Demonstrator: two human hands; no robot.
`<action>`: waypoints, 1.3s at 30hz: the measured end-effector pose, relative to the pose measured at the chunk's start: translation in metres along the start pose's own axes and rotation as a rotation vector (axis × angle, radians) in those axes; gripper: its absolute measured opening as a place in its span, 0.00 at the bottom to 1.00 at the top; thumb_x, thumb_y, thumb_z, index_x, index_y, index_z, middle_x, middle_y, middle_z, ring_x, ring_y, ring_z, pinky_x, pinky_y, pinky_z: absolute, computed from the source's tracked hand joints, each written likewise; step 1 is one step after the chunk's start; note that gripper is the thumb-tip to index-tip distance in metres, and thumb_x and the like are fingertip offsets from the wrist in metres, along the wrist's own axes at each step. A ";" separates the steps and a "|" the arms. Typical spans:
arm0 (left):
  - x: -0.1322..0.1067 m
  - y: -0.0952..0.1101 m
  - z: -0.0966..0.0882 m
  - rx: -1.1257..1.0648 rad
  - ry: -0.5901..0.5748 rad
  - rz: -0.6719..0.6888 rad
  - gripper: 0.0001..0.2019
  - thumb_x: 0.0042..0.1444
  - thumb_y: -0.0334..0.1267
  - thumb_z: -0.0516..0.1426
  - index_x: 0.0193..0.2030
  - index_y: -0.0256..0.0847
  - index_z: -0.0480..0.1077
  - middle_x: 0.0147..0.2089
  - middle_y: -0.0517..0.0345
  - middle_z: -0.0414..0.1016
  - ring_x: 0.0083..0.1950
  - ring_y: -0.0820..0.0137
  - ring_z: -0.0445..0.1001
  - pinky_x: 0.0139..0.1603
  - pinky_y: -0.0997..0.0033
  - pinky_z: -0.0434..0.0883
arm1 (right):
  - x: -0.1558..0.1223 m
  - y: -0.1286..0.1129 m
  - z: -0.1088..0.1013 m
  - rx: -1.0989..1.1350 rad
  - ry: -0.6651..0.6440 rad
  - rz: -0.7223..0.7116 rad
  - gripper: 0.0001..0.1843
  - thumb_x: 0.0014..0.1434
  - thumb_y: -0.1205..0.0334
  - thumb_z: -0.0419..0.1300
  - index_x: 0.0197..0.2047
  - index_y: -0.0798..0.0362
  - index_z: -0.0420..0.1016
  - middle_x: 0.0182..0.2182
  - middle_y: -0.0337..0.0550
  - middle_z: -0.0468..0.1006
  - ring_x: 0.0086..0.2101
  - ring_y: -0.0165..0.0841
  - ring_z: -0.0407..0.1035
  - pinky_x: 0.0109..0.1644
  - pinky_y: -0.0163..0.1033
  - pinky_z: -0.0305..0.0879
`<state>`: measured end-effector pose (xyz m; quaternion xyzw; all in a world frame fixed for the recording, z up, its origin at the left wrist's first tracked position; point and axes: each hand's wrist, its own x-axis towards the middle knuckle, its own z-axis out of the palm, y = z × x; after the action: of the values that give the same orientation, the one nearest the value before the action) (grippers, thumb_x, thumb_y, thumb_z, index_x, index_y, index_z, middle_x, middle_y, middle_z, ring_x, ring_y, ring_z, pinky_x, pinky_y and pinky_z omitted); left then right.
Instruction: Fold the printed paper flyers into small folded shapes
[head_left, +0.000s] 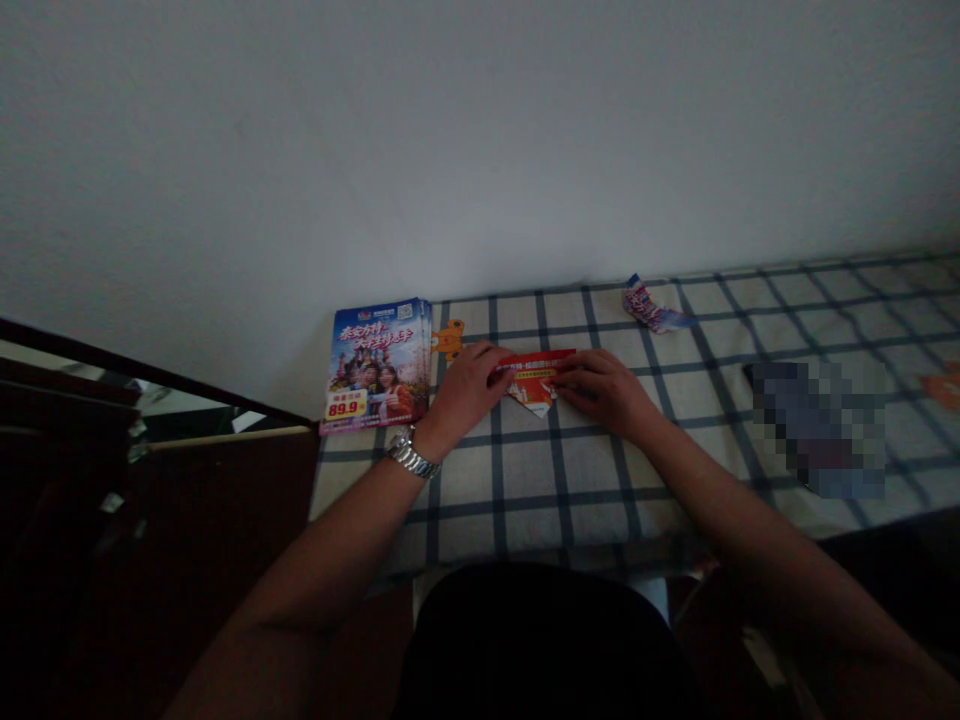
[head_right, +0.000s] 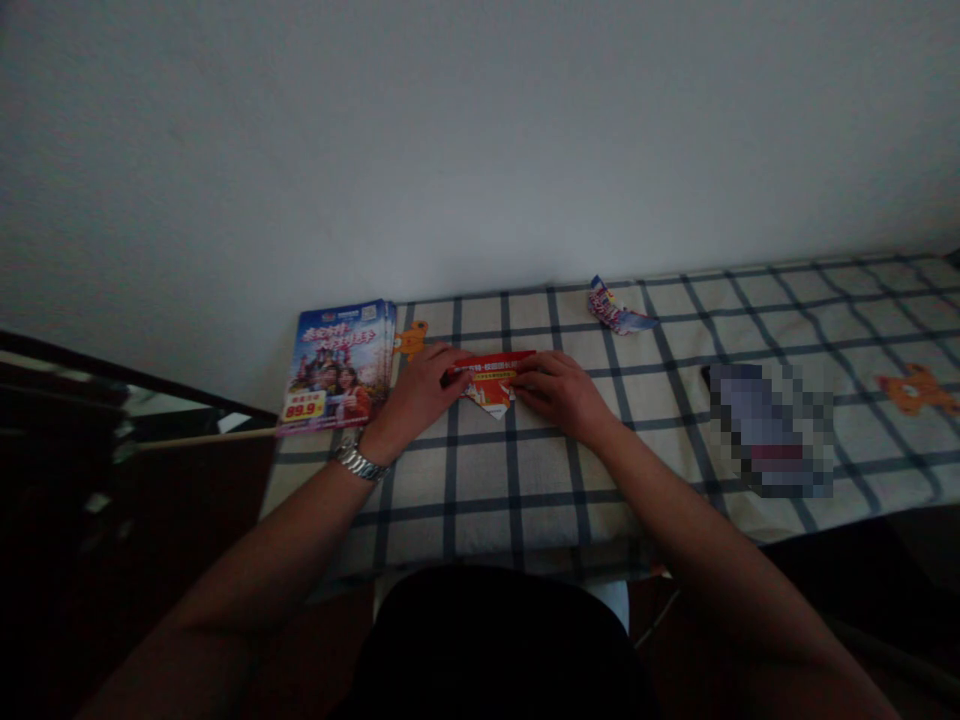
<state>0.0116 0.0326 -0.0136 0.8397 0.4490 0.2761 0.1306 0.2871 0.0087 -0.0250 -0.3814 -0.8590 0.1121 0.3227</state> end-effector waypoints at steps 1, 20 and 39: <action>0.000 0.000 -0.001 0.000 0.008 0.005 0.12 0.69 0.36 0.59 0.57 0.41 0.75 0.52 0.51 0.75 0.53 0.61 0.75 0.55 0.57 0.75 | 0.000 0.000 0.000 -0.003 -0.004 0.002 0.09 0.70 0.59 0.63 0.50 0.43 0.83 0.49 0.46 0.83 0.52 0.44 0.76 0.56 0.55 0.74; -0.003 0.012 -0.005 0.008 -0.284 0.433 0.18 0.72 0.39 0.57 0.66 0.47 0.70 0.67 0.51 0.73 0.67 0.60 0.70 0.68 0.50 0.71 | -0.002 0.001 -0.001 -0.126 0.013 0.028 0.10 0.70 0.60 0.62 0.52 0.45 0.83 0.50 0.48 0.84 0.52 0.47 0.76 0.55 0.57 0.74; -0.003 0.012 -0.011 0.189 -0.203 0.314 0.20 0.71 0.45 0.58 0.67 0.47 0.70 0.67 0.52 0.72 0.70 0.55 0.67 0.77 0.39 0.55 | 0.002 -0.009 -0.007 -0.076 -0.026 -0.065 0.09 0.71 0.59 0.62 0.50 0.48 0.82 0.46 0.47 0.85 0.47 0.43 0.75 0.54 0.52 0.71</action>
<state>0.0116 0.0229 -0.0004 0.9314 0.3212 0.1636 0.0514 0.2854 0.0032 -0.0144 -0.3636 -0.8788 0.0737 0.3002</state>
